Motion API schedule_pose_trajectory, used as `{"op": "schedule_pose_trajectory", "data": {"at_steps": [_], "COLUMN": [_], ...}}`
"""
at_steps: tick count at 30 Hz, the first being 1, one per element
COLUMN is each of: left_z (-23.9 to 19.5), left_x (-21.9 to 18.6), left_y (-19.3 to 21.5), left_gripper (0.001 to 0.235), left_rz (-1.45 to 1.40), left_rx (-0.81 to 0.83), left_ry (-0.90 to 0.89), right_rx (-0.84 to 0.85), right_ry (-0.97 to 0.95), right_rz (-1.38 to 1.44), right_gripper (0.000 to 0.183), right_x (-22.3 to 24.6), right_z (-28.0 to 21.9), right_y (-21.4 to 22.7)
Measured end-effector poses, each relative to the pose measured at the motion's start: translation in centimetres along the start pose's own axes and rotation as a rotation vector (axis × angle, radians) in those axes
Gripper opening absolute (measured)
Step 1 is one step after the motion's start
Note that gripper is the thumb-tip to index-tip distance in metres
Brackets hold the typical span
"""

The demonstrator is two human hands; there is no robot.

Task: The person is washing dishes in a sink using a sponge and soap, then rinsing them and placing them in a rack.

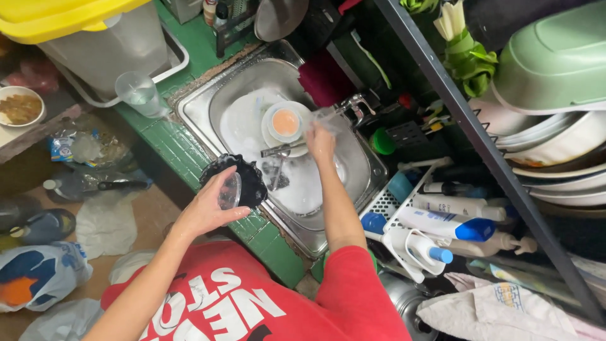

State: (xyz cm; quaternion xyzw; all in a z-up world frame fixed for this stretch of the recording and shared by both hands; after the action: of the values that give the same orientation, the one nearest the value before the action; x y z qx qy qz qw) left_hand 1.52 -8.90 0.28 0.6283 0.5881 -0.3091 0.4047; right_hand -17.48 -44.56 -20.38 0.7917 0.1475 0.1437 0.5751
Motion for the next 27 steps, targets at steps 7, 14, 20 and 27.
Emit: {"op": "schedule_pose_trajectory", "data": {"at_steps": [7, 14, 20, 27], "left_z": [0.4, 0.1, 0.5, 0.3], "left_x": [-0.5, 0.3, 0.9, 0.7], "left_y": [-0.6, 0.1, 0.1, -0.1], "left_gripper": [0.109, 0.11, 0.109, 0.108], "left_rz": [0.001, -0.026, -0.039, 0.003], "left_rx": [0.017, -0.023, -0.027, -0.017], "left_ry": [-0.012, -0.002, -0.025, -0.018], "right_rx": [0.049, -0.088, -0.284, -0.278], "right_ry": [-0.409, -0.105, 0.194, 0.425], "right_rz": [2.253, 1.74, -0.092, -0.171], "right_gripper": [0.019, 0.013, 0.032, 0.05], "right_x": [-2.2, 1.8, 0.6, 5.7], "right_z": [2.8, -1.6, 2.1, -4.5], "right_y": [-2.1, 3.9, -3.3, 1.3]}}
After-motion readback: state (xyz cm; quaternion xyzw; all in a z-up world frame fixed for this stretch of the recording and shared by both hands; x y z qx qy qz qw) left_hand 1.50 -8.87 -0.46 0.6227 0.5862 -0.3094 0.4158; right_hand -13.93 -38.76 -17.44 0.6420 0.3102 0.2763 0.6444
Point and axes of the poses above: each hand's wrist, its own z-axis towards the middle knuckle, its own y-axis out of the back of the hand, x = y × z, the point moved 9 cm from there along z, towards the middle knuckle, and after that the axes turned 5 degrees about x, right-handed, at the moved point
